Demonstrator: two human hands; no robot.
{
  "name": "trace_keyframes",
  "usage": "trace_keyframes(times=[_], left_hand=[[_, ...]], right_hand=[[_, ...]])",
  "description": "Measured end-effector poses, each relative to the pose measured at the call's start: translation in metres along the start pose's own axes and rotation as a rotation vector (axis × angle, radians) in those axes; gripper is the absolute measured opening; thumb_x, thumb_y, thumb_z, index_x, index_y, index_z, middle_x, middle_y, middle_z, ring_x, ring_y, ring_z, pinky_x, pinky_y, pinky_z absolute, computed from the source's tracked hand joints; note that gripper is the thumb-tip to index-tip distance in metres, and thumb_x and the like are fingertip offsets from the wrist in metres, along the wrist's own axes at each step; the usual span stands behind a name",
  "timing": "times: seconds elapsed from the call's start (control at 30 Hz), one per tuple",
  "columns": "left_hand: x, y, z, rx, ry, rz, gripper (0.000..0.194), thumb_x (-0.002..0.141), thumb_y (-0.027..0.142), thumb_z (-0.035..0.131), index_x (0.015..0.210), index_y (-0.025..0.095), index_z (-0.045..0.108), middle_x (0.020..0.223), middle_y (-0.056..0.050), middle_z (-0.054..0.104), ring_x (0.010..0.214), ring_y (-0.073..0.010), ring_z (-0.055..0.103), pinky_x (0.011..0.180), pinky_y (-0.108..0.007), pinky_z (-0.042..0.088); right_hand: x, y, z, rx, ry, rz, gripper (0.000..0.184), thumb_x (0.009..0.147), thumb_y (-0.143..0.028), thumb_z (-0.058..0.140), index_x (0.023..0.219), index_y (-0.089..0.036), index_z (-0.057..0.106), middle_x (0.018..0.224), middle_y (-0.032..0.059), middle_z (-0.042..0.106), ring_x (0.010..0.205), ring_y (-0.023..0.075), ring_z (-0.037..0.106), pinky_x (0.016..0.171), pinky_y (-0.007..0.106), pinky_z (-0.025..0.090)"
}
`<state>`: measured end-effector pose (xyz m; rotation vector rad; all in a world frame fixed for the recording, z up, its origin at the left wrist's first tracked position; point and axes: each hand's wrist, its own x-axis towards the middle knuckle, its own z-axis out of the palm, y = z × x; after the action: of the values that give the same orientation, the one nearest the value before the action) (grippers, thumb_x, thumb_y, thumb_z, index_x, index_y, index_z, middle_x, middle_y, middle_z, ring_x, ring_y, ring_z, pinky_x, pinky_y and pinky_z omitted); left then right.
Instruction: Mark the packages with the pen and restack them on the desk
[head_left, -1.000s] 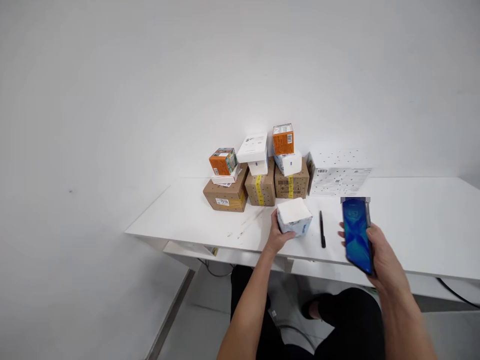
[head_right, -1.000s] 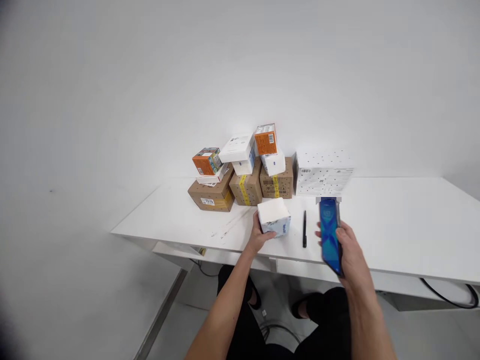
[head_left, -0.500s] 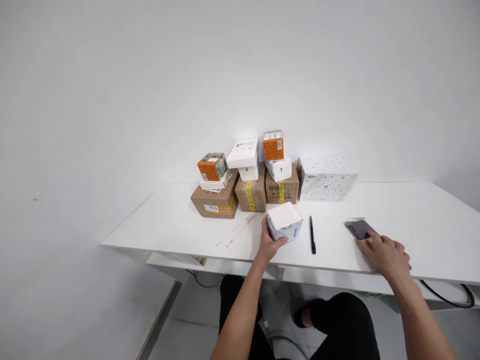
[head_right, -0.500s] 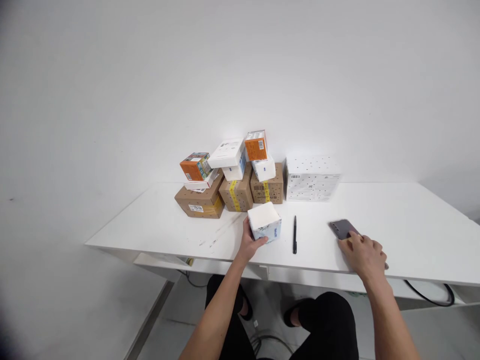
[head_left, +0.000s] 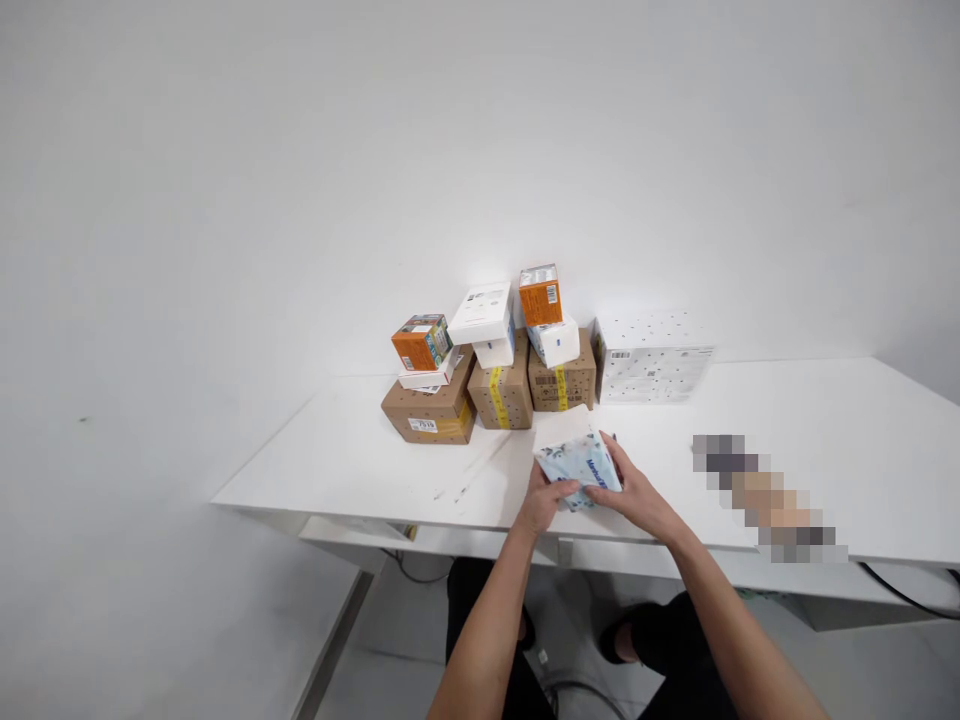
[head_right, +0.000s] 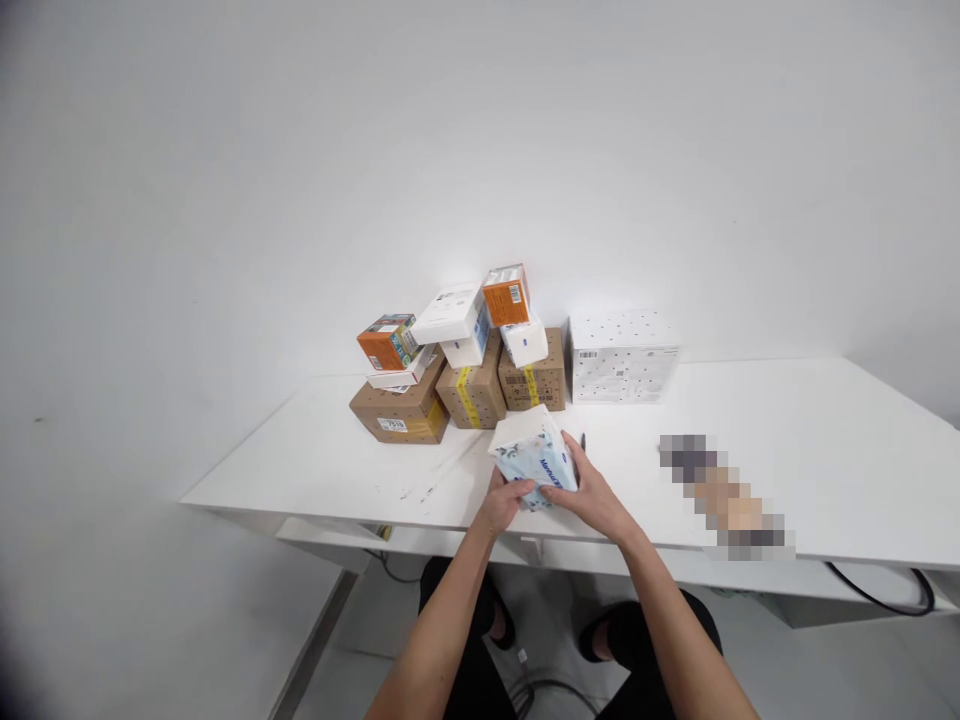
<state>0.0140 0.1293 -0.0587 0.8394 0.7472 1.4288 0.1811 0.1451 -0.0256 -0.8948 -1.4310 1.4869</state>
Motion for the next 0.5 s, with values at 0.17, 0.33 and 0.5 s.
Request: trace_keyframes(times=[0.17, 0.33, 0.5], left_hand=[[0.026, 0.002, 0.009, 0.129, -0.125, 0.069, 0.071, 0.065, 0.043, 0.08, 0.126, 0.024, 0.049, 0.129, -0.011, 0.059, 0.121, -0.031, 0.053, 0.103, -0.048, 0.042], [0.07, 0.025, 0.031, 0.307, -0.195, 0.11, 0.067, 0.08, 0.057, 0.061, 0.138, 0.03, 0.042, 0.154, -0.005, 0.03, 0.144, -0.0268, 0.02, 0.117, -0.043, 0.019], [0.123, 0.048, 0.077, 0.368, -0.122, 0.102, 0.075, 0.08, 0.06, 0.059, 0.143, 0.026, 0.035, 0.157, -0.005, 0.023, 0.145, -0.0276, 0.016, 0.117, -0.041, 0.019]], right_hand=[[-0.005, -0.008, -0.021, -0.053, 0.175, -0.018, 0.077, 0.065, -0.031, 0.079, 0.134, -0.023, 0.048, 0.13, 0.0091, 0.058, 0.116, 0.0266, 0.056, 0.097, 0.041, 0.045], [0.013, -0.024, -0.079, 0.121, 0.666, -0.081, 0.045, 0.063, -0.036, 0.078, 0.101, -0.016, 0.063, 0.1, 0.0089, 0.071, 0.096, 0.0257, 0.065, 0.089, 0.043, 0.05], [0.06, -0.057, -0.151, 0.498, 0.872, -0.507, 0.034, 0.066, -0.028, 0.069, 0.099, -0.019, 0.063, 0.107, 0.0037, 0.069, 0.098, 0.0189, 0.064, 0.079, 0.034, 0.055]])
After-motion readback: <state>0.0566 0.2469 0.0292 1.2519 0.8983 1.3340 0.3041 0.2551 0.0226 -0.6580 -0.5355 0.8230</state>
